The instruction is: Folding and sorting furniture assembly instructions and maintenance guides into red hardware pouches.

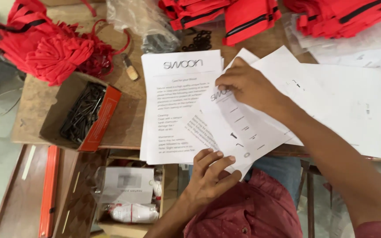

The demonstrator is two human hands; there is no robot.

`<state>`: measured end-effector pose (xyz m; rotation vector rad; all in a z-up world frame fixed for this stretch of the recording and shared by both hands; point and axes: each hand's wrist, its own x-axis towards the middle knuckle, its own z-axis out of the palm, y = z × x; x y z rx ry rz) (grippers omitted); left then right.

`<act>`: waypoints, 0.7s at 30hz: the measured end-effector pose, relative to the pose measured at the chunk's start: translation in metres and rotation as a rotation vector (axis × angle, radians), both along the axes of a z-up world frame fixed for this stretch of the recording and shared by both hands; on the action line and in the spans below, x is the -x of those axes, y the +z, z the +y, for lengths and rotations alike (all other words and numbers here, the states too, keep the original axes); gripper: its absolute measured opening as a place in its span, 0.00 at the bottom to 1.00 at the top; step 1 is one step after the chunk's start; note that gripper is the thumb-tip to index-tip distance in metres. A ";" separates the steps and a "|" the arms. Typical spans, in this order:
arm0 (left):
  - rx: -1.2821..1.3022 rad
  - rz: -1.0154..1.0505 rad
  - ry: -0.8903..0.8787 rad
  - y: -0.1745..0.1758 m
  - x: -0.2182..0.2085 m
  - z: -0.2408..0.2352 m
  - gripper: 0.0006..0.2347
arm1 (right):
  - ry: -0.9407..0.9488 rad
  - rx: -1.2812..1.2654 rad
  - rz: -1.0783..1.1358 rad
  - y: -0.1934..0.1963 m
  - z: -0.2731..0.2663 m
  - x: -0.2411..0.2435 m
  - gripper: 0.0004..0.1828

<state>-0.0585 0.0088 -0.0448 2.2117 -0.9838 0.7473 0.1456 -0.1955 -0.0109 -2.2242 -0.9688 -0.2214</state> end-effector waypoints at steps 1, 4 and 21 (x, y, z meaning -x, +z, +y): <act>-0.024 0.054 -0.016 0.004 0.000 0.003 0.12 | 0.019 0.008 0.064 -0.002 0.011 0.003 0.21; -0.056 0.135 -0.040 0.004 -0.001 0.007 0.10 | 0.076 0.048 0.109 -0.007 0.035 0.010 0.17; 0.186 -0.025 0.120 0.010 -0.009 0.013 0.03 | -0.296 -0.210 0.046 0.008 -0.027 0.048 0.18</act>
